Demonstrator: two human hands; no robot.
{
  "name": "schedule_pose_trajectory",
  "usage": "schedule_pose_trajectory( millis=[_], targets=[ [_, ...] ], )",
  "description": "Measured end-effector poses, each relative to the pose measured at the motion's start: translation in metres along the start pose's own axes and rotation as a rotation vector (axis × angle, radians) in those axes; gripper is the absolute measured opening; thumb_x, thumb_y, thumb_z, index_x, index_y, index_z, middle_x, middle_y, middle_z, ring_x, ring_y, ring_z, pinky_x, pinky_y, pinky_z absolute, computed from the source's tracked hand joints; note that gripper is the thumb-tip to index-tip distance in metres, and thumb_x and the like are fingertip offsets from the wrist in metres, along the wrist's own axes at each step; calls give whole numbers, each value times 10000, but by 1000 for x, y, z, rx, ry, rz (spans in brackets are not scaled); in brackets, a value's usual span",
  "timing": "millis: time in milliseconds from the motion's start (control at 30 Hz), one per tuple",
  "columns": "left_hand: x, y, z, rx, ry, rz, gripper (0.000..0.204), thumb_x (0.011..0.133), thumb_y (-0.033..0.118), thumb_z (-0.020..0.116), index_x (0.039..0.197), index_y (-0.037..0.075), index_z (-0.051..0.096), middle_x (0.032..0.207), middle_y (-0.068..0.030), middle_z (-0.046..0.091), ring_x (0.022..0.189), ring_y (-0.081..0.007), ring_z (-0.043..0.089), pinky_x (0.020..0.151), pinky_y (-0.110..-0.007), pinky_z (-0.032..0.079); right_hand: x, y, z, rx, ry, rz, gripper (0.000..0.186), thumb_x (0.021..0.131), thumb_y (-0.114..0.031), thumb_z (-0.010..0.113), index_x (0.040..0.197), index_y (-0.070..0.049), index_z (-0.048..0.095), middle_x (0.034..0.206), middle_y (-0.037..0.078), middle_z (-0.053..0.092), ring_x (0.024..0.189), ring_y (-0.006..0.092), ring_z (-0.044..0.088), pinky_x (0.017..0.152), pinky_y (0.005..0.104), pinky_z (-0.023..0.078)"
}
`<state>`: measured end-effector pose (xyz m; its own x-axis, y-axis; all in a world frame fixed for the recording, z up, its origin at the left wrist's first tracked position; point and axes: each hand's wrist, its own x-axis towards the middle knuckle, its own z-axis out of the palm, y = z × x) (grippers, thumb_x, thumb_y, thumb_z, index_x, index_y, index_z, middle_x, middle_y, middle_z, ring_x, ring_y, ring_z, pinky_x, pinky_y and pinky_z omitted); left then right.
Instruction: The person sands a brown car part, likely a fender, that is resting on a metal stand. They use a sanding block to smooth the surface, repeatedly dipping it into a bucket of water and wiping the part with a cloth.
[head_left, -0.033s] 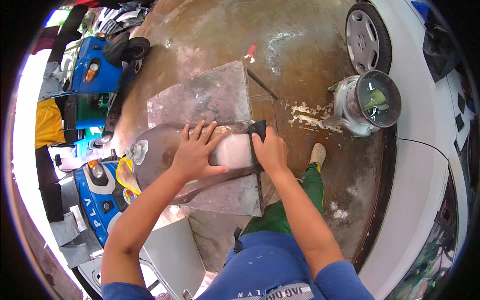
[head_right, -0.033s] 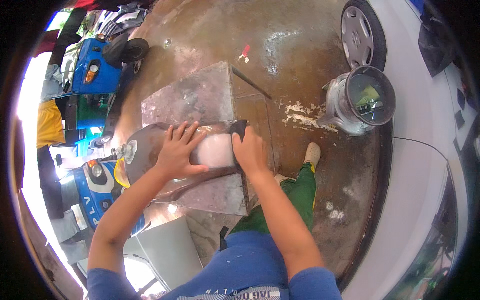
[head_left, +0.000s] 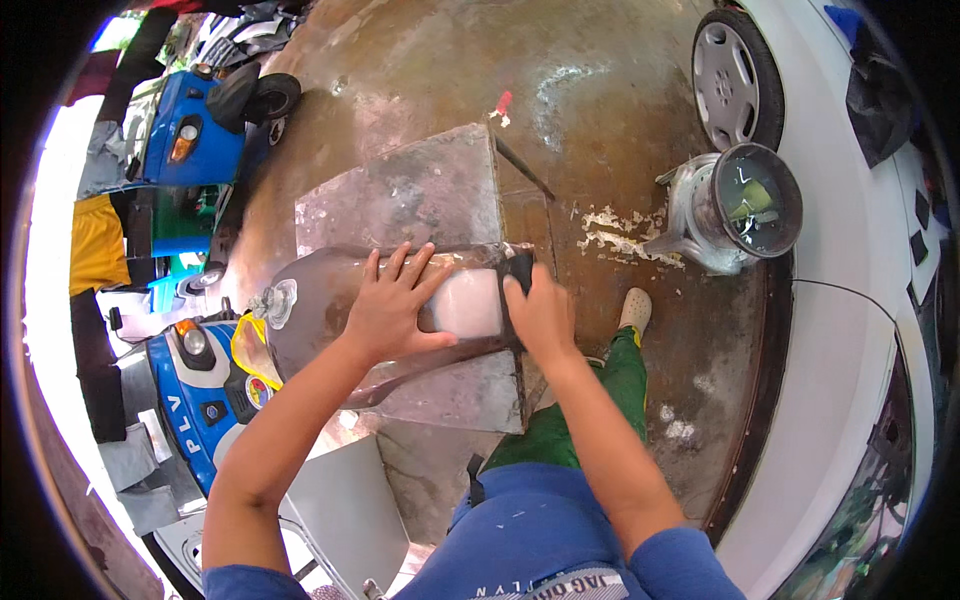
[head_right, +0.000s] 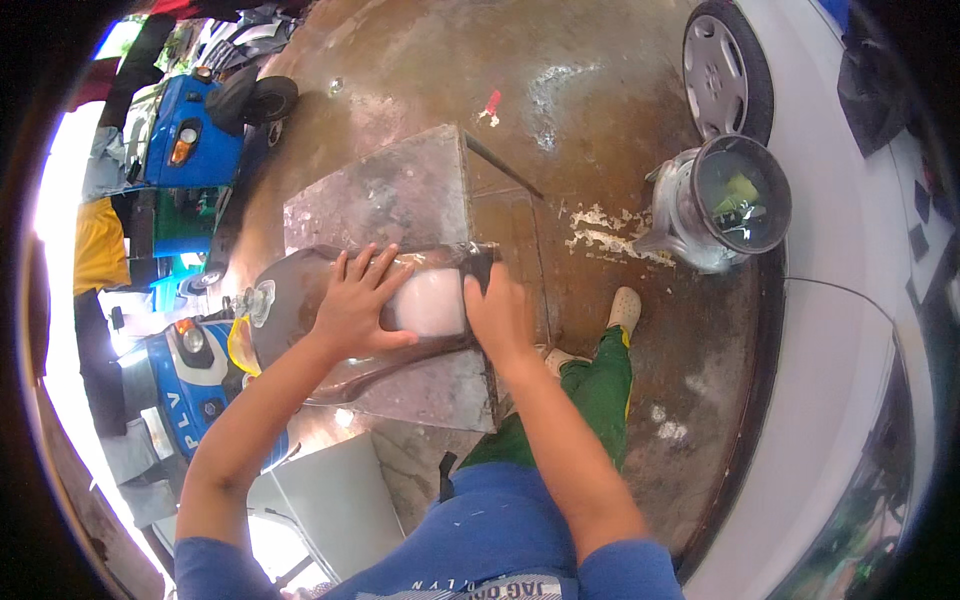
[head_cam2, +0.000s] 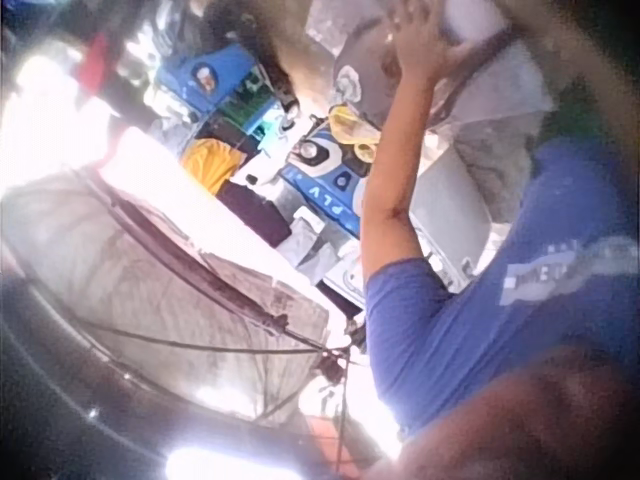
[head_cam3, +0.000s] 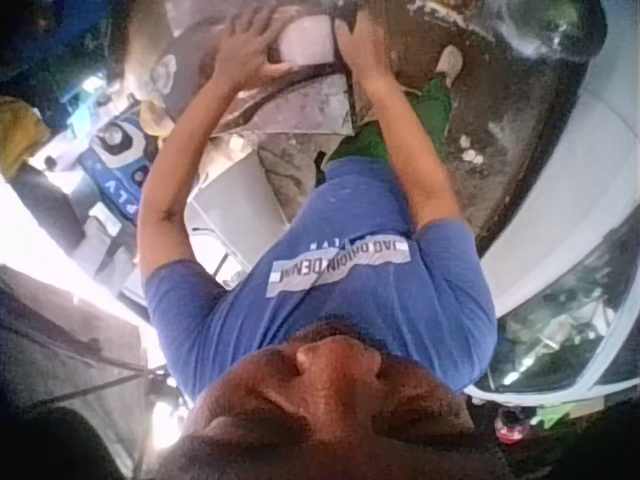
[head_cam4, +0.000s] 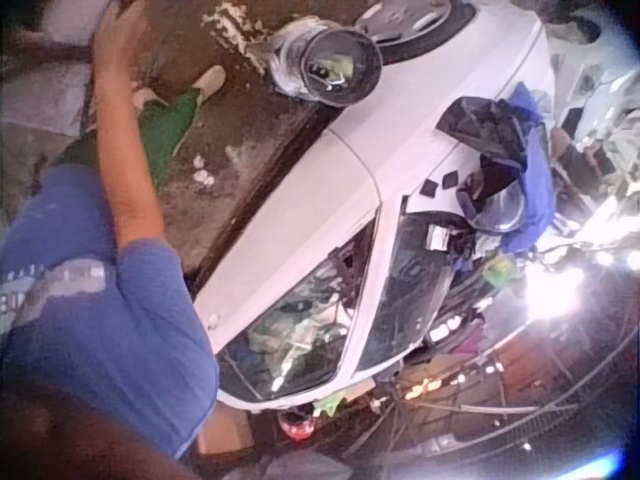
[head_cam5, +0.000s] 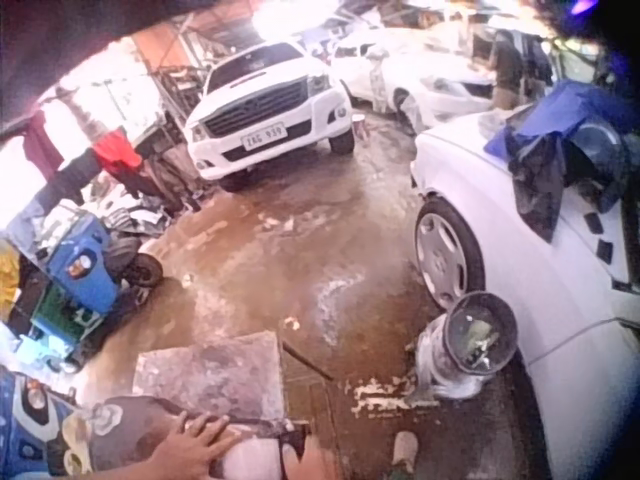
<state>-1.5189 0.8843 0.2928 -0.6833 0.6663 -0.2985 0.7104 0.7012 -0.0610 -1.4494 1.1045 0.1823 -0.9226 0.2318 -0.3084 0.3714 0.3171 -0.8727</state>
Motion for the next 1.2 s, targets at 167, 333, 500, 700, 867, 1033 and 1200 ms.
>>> schedule_pose_trajectory(
  millis=[167, 333, 500, 700, 867, 1033, 1200],
  targets=[
    [-7, 0, 1, -5, -3, -15, 1025, 747, 801, 687, 1559, 200, 510, 1646, -153, 418, 1492, -434, 381, 1198, -692, 260, -29, -11, -1, -50, -47, -20, 361, 962, -324, 681, 1030, 27, 628, 891, 334, 703, 860, 537, 687, 765, 601, 523],
    [-5, -1, -1, -2, -5, -20, 1035, 759, 802, 676, 1583, 208, 479, 1641, -160, 424, 1488, -435, 392, 1200, -691, 261, -1, -29, 4, -84, -6, -87, 349, 964, -308, 687, 1019, 31, 621, 889, 310, 720, 834, 528, 695, 756, 602, 535],
    [-9, -2, 2, -14, 3, -31, 1026, 764, 799, 671, 1591, 226, 470, 1649, -164, 416, 1503, -432, 380, 1219, -683, 236, -37, -29, 1, -154, -82, -143, 349, 981, -325, 668, 1024, 18, 618, 872, 313, 718, 824, 522, 706, 762, 603, 550],
    [-8, -4, 3, -8, 3, -47, 1152, 761, 794, 673, 1609, 63, 403, 1660, -175, 398, 1523, -396, 371, 1244, -646, 218, -10, -40, 13, -180, -11, -238, 341, 990, -339, 657, 1010, -1, 615, 838, 293, 713, 791, 515, 707, 714, 598, 554],
    [-12, -2, 3, -13, 23, -56, 1257, 751, 801, 678, 1600, -58, 330, 1665, -201, 382, 1539, -377, 356, 1248, -636, 223, -30, -51, 6, -223, -81, -300, 330, 989, -329, 661, 1038, -7, 607, 830, 265, 721, 755, 492, 716, 694, 597, 563],
    [-11, -6, 4, -28, 7, -56, 1283, 739, 804, 693, 1610, -55, 307, 1668, -208, 375, 1548, -385, 343, 1253, -643, 214, -25, -65, 14, -274, -86, -320, 303, 974, -317, 680, 1020, -29, 597, 822, 248, 721, 761, 460, 727, 690, 574, 572],
    [-15, -8, 6, -42, 41, -31, 1346, 689, 837, 713, 1612, -53, 302, 1669, -203, 375, 1551, -389, 338, 1256, -640, 216, -37, -66, 9, -314, -120, -392, 272, 969, -306, 689, 1005, -54, 597, 845, 238, 725, 782, 455, 727, 699, 567, 570]
  ],
)
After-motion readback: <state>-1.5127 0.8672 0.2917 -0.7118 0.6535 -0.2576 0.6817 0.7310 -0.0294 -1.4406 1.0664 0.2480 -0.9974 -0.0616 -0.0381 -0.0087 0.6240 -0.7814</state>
